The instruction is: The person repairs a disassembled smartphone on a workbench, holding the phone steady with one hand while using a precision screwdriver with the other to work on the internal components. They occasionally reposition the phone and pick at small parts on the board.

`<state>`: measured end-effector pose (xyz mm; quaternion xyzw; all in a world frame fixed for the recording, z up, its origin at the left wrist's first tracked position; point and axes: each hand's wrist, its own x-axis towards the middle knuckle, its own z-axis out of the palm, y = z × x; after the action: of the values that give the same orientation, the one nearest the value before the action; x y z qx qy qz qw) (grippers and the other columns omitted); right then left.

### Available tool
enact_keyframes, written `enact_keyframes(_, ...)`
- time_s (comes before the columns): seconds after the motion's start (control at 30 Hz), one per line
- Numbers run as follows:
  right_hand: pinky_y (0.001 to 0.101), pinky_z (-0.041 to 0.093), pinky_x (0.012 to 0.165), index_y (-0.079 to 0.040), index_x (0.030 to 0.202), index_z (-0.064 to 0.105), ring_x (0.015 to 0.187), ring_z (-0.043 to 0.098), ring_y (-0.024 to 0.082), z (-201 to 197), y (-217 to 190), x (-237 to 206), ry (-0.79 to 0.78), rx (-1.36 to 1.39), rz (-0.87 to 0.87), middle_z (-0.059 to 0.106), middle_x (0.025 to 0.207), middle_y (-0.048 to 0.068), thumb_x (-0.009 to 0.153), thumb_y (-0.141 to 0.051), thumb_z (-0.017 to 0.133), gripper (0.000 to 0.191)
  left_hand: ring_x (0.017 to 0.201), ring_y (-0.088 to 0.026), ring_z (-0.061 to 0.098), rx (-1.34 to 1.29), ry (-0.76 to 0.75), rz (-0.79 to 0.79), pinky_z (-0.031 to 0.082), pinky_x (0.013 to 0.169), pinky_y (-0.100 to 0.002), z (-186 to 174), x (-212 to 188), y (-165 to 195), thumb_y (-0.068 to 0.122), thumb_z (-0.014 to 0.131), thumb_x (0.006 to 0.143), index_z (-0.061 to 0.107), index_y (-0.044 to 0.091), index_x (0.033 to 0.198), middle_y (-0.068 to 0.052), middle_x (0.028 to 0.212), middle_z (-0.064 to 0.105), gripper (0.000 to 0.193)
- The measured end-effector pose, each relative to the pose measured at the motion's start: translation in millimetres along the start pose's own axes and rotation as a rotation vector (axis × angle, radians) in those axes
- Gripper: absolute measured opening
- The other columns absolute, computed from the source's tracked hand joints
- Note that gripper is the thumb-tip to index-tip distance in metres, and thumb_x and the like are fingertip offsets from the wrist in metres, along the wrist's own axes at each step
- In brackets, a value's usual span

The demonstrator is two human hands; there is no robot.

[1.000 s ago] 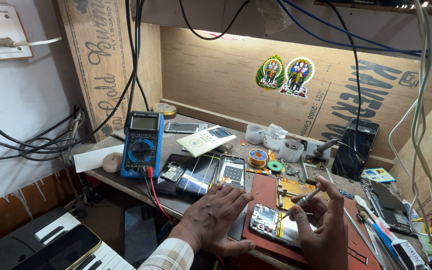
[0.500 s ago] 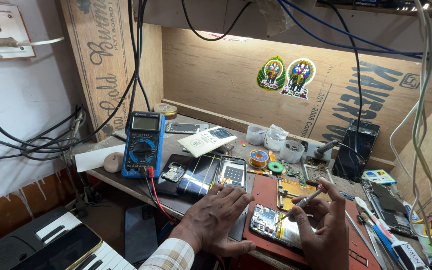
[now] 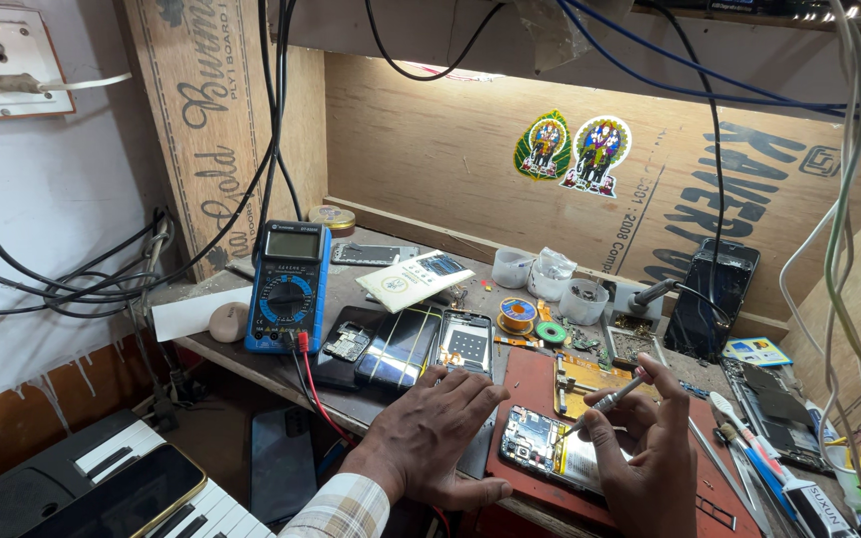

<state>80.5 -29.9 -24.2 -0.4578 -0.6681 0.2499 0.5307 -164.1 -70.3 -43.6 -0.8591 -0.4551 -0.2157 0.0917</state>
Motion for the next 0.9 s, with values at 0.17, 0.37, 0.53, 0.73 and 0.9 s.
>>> enact_keyframes(0.17, 0.0370, 0.066, 0.078, -0.009, 0.148, 0.029, 0.090, 0.078, 0.024, 0.1, -1.9, 0.0, 0.012, -0.007, -0.007, 0.075, 0.100, 0.020, 0.088, 0.001, 0.063, 0.070, 0.130, -0.034, 0.052, 0.013, -0.020, -0.002, 0.032, 0.117, -0.050, 2.2, 1.2, -0.8, 0.083, 0.055, 0.083, 0.048, -0.001, 0.142, -0.019, 0.134, 0.056, 0.103)
enact_keyframes(0.37, 0.0366, 0.064, 0.079, -0.008, 0.149, 0.029, 0.089, 0.078, 0.025, -0.2, 1.6, -1.3, 0.054, 0.036, -0.048, 0.074, 0.099, 0.022, 0.087, 0.004, 0.063, 0.071, 0.132, -0.034, 0.052, 0.005, 0.009, 0.006, 0.032, 0.117, -0.050, 3.9, 0.5, -1.0, 0.083, 0.055, 0.084, 0.049, -0.002, 0.143, -0.019, 0.134, 0.057, 0.103)
enact_keyframes(0.53, 0.0369, 0.063, 0.079, -0.007, 0.149, 0.029, 0.087, 0.077, 0.026, -0.3, 2.1, -1.7, 0.056, 0.063, -0.047, 0.074, 0.099, 0.022, 0.087, 0.005, 0.064, 0.072, 0.132, -0.034, 0.052, 0.000, 0.049, 0.025, 0.033, 0.116, -0.049, 1.4, -1.0, -0.5, 0.080, 0.059, 0.083, 0.050, -0.002, 0.141, -0.018, 0.135, 0.058, 0.101)
enact_keyframes(0.73, 0.0367, 0.064, 0.079, -0.008, 0.149, 0.029, 0.088, 0.078, 0.025, -1.6, 1.6, -1.1, 0.029, 0.039, -0.037, 0.075, 0.099, 0.022, 0.087, 0.003, 0.064, 0.072, 0.132, -0.034, 0.052, 0.010, 0.054, 0.020, 0.033, 0.115, -0.049, 0.6, -0.3, 1.9, 0.079, 0.061, 0.082, 0.051, -0.001, 0.141, -0.018, 0.135, 0.058, 0.100)
enact_keyframes(0.9, 0.0369, 0.065, 0.079, -0.008, 0.149, 0.030, 0.090, 0.078, 0.025, -0.3, -0.2, -1.1, 0.040, 0.028, -0.038, 0.075, 0.100, 0.022, 0.087, 0.002, 0.066, 0.072, 0.132, -0.034, 0.052, 0.007, 0.055, 0.025, 0.033, 0.116, -0.049, 0.9, 0.1, 0.7, 0.079, 0.061, 0.082, 0.050, -0.001, 0.141, -0.018, 0.135, 0.057, 0.100)
